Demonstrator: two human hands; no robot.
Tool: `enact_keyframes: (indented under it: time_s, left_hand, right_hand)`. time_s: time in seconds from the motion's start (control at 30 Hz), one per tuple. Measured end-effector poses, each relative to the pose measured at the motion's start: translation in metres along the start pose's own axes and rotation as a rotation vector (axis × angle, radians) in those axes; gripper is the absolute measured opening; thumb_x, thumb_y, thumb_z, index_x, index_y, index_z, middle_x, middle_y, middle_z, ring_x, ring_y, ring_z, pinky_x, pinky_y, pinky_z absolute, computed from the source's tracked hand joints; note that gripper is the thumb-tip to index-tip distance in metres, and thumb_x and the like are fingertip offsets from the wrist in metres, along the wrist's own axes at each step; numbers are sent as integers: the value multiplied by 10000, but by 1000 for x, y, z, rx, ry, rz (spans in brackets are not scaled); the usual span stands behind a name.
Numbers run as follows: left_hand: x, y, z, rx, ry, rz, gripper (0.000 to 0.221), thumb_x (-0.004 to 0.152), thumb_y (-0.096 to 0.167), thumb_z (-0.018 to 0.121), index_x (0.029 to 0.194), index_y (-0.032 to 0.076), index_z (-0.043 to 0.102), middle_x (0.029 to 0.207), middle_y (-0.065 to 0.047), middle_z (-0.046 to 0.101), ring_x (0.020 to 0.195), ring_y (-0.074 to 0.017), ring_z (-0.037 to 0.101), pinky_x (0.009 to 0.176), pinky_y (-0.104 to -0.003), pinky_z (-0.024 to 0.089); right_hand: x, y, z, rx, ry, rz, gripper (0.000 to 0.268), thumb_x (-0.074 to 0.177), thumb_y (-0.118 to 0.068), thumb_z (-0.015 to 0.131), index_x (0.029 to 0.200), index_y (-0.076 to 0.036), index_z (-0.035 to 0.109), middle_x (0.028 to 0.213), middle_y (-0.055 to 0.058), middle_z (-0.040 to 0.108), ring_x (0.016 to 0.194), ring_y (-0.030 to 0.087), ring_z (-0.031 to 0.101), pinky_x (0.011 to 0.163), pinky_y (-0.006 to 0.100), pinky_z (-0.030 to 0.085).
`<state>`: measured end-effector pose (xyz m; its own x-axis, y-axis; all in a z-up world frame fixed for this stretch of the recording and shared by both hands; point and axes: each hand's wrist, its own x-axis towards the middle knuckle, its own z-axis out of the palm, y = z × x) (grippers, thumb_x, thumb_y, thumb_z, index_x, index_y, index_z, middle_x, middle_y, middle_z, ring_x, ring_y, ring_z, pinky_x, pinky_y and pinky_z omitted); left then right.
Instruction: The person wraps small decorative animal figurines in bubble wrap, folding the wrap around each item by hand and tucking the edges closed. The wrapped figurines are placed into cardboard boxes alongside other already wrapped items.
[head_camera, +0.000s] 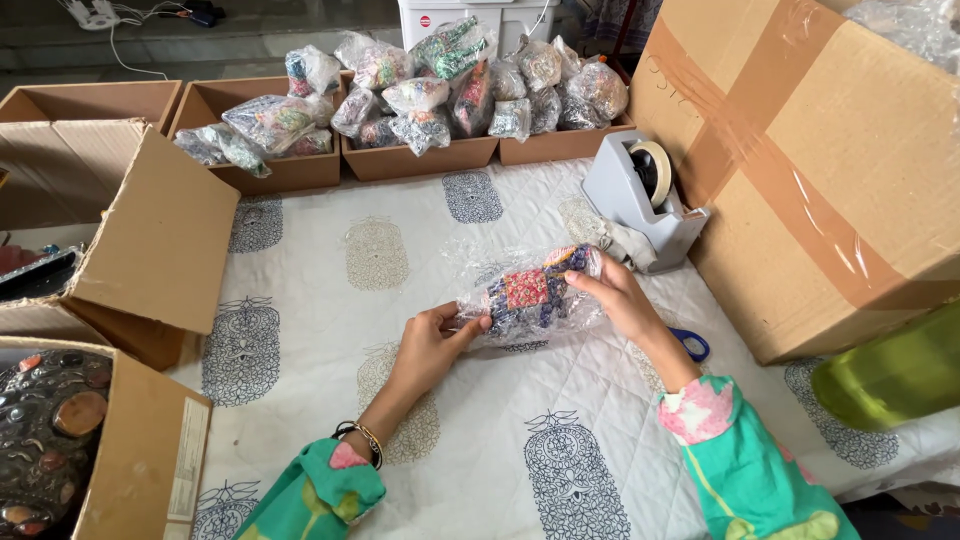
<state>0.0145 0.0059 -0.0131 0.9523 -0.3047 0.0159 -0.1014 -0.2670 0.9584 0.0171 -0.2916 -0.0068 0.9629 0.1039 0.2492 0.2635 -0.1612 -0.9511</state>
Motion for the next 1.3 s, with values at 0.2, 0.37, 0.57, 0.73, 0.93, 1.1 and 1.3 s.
enact_keyframes:
  time_s: [0.2, 0.37, 0.57, 0.73, 0.93, 1.1, 1.3]
  left_hand:
    - [7, -12, 0, 6, -46, -88, 421, 897, 401, 752, 955, -16, 769, 644, -18, 676, 545, -64, 496, 482, -269, 385]
    - [15, -26, -6, -37, -121, -129, 415, 877, 401, 751, 1043, 23, 782, 640, 2, 670, 545, -44, 565, 504, -235, 469]
    - [30, -45, -30, -166, -376, -253, 364, 947, 293, 775, 1070, -50, 791, 707, 11, 618, 589, -51, 530, 518, -244, 462]
    - [20, -15, -68, 226, -230, -179, 236, 908, 157, 674, 1070, 10, 762, 868, -126, 820, 745, -182, 793, 644, -296, 624]
    - [60, -43, -54, 389, 141, 310, 437, 906, 345, 729, 1214, 38, 688, 1064, -124, 775, 1030, -255, 743, 876, -363, 575]
    - [107, -34, -1, 552, 140, 318, 539, 832, 473, 771, 1217, 106, 685, 1159, -110, 738, 1104, -350, 651, 890, -496, 517]
    - [127, -4, 24, 730, 44, 118, 533, 706, 592, 853, 1048, 187, 794, 1016, -46, 773, 1082, -326, 627, 938, -551, 472]
  right_hand:
    - [5, 26, -4, 30, -17, 128, 372, 967, -265, 667, 1224, 2, 688, 1119, 30, 741, 1007, 92, 657, 916, 263, 514]
    - [5, 47, -14, -72, -18, 329, 376, 933, -313, 695, 1125, 8, 736, 1023, 15, 755, 907, 69, 656, 830, 253, 522]
    - [3, 42, -13, -174, -79, 359, 387, 909, -364, 722, 982, 13, 769, 876, -20, 738, 771, 62, 620, 709, 256, 512]
    - [-2, 19, -7, -628, -26, 433, 523, 942, -476, 722, 952, 44, 775, 778, 113, 697, 711, 136, 574, 667, 331, 477]
    - [-1, 18, -8, -555, -44, 344, 491, 851, -508, 718, 1063, -73, 799, 842, 70, 797, 770, 132, 706, 740, 301, 534]
    - [-4, 16, -7, -482, -16, 277, 499, 822, -526, 722, 1047, -88, 804, 850, 51, 806, 769, 126, 719, 734, 296, 547]
    - [0, 24, -13, -648, 31, 315, 585, 794, -639, 705, 998, -100, 805, 759, 102, 763, 726, 172, 706, 690, 333, 533]
